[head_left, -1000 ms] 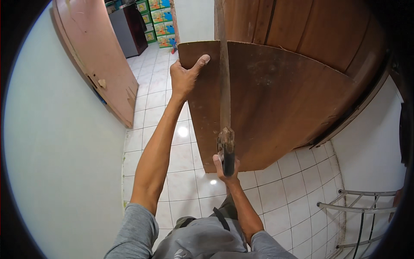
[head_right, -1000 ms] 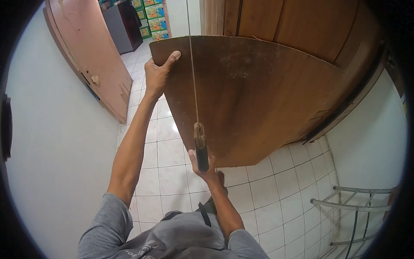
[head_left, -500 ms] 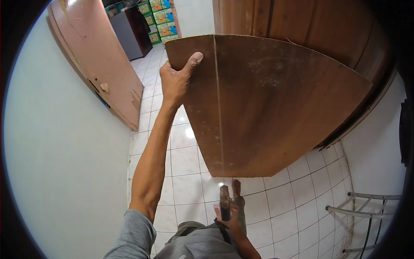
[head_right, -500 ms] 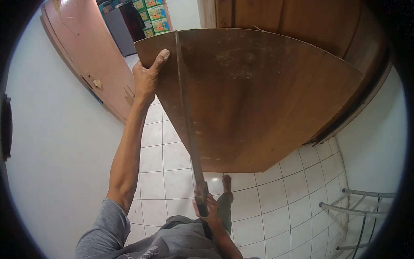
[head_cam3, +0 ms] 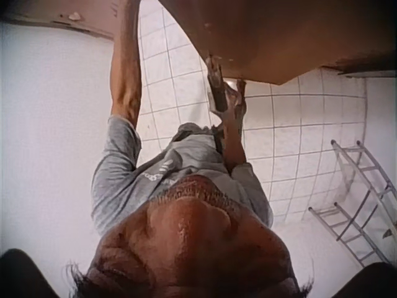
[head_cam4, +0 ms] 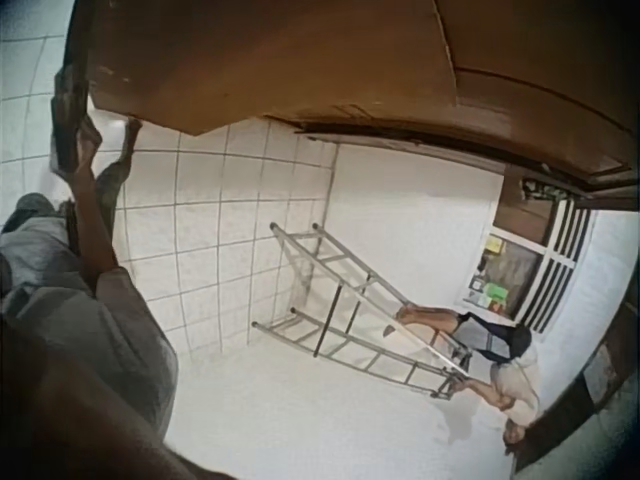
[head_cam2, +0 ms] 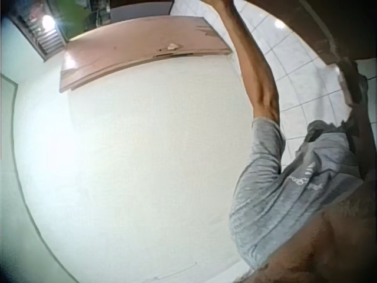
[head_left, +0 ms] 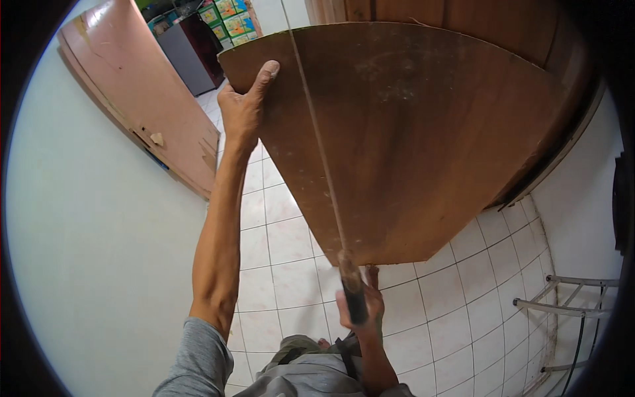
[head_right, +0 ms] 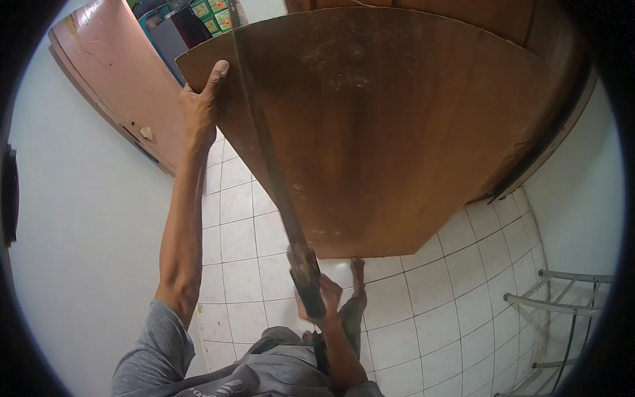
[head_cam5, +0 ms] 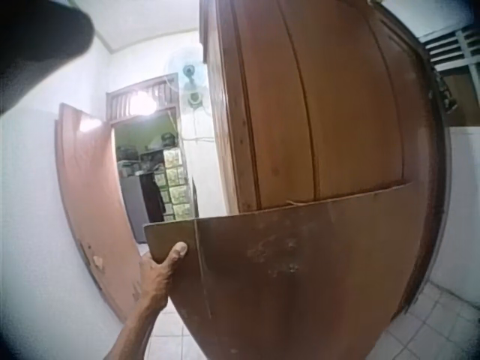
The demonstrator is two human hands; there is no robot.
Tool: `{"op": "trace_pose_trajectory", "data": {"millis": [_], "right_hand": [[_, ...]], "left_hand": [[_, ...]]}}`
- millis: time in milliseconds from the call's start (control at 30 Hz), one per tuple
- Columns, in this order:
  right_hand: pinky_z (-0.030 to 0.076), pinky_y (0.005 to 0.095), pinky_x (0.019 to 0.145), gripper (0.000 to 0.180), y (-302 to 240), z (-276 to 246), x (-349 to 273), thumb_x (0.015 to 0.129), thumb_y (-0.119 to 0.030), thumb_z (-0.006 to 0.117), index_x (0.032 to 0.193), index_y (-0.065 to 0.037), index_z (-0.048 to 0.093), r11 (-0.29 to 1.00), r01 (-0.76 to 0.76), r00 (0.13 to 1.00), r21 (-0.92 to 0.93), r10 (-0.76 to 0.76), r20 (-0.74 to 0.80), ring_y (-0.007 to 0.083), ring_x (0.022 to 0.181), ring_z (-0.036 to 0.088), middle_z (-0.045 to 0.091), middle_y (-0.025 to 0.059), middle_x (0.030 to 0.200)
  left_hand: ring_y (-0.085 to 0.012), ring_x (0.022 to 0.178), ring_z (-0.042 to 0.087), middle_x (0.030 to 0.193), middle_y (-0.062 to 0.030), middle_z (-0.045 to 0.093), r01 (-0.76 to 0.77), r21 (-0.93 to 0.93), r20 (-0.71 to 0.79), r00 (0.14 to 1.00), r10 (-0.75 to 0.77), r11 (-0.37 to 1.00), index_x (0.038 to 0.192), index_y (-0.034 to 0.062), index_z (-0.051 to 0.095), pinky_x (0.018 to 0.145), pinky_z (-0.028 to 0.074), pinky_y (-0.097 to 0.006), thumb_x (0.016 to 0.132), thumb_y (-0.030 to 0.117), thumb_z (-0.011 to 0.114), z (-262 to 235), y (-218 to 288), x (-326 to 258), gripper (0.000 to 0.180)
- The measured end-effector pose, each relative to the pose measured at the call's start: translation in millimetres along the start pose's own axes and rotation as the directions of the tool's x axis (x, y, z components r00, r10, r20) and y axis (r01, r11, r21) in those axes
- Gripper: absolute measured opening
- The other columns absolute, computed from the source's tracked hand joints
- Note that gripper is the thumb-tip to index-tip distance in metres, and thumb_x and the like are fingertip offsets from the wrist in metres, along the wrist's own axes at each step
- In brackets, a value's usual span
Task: The person uses a hand saw to cut a wooden board while holding it steady with one hand on a tiled floor.
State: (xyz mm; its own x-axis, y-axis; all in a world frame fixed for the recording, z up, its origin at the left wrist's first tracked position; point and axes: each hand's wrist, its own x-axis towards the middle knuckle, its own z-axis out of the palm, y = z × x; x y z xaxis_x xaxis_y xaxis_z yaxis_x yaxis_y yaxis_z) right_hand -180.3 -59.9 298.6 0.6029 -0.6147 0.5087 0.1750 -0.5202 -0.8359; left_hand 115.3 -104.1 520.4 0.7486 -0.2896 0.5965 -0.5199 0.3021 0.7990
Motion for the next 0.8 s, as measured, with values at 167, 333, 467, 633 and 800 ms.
{"op": "trace_pose_trajectory", "data": {"millis": [167,333,467,633,800], "right_hand": [[0.052,0.0306,0.069,0.025,-12,-7,0,0.068,0.004,0.067,0.092,0.002,0.062,0.993,0.063,0.991,-0.099,-0.075,-0.115,0.0202,0.076,0.065,0.066,0.0106,0.087],[0.053,0.0307,0.073,0.021,-25,-14,1,0.066,0.006,0.068,0.085,0.001,0.061,0.995,0.041,0.971,0.09,-0.019,-0.238,0.0215,0.07,0.064,0.063,0.0109,0.079],[0.04,0.0294,0.047,0.01,-53,-24,15,0.073,0.0,0.065,0.068,-0.001,0.056,0.977,0.101,0.979,-0.187,-0.131,-0.157,0.0149,0.046,0.053,0.056,0.0027,0.056],[0.047,0.039,0.074,0.01,-93,-45,55,0.072,0.0,0.066,0.069,-0.003,0.057,0.976,-0.219,0.962,-0.01,0.214,-0.17,0.0211,0.047,0.055,0.052,0.0075,0.055],[0.038,0.0275,0.045,0.012,-141,-49,63,0.073,-0.001,0.067,0.069,-0.002,0.056,0.998,-0.003,0.995,0.066,0.01,-0.104,0.017,0.047,0.053,0.052,0.0069,0.055]], "left_hand": [[-0.0131,0.081,0.062,0.094,-0.009,0.067,0.001,-0.044,0.02,1.0,0.0,0.999,0.101,-0.0029,0.064,0.074,0.049,-0.026,0.076,0.03,0.079,-7,-4,4,0.044],[-0.0133,0.081,0.062,0.094,-0.0101,0.067,0.053,0.033,0.036,0.998,-0.054,0.998,0.101,-0.0042,0.064,0.075,0.049,-0.027,0.075,0.033,0.08,0,9,-5,0.048],[-0.0138,0.08,0.061,0.091,-0.0097,0.068,0.064,0.012,0.04,0.997,-0.064,0.998,0.098,-0.0046,0.065,0.074,0.049,-0.027,0.075,0.035,0.08,-2,11,-1,0.048],[-0.0135,0.078,0.061,0.089,-0.0091,0.068,0.029,0.013,0.007,1.0,-0.029,0.999,0.096,-0.0041,0.066,0.072,0.049,-0.026,0.074,0.035,0.081,-5,5,-10,0.047],[-0.0142,0.081,0.062,0.092,-0.0088,0.067,-0.026,0.048,0.009,1.0,0.026,0.999,0.099,-0.0031,0.065,0.074,0.049,-0.027,0.075,0.036,0.08,-8,15,-22,0.049]]}}
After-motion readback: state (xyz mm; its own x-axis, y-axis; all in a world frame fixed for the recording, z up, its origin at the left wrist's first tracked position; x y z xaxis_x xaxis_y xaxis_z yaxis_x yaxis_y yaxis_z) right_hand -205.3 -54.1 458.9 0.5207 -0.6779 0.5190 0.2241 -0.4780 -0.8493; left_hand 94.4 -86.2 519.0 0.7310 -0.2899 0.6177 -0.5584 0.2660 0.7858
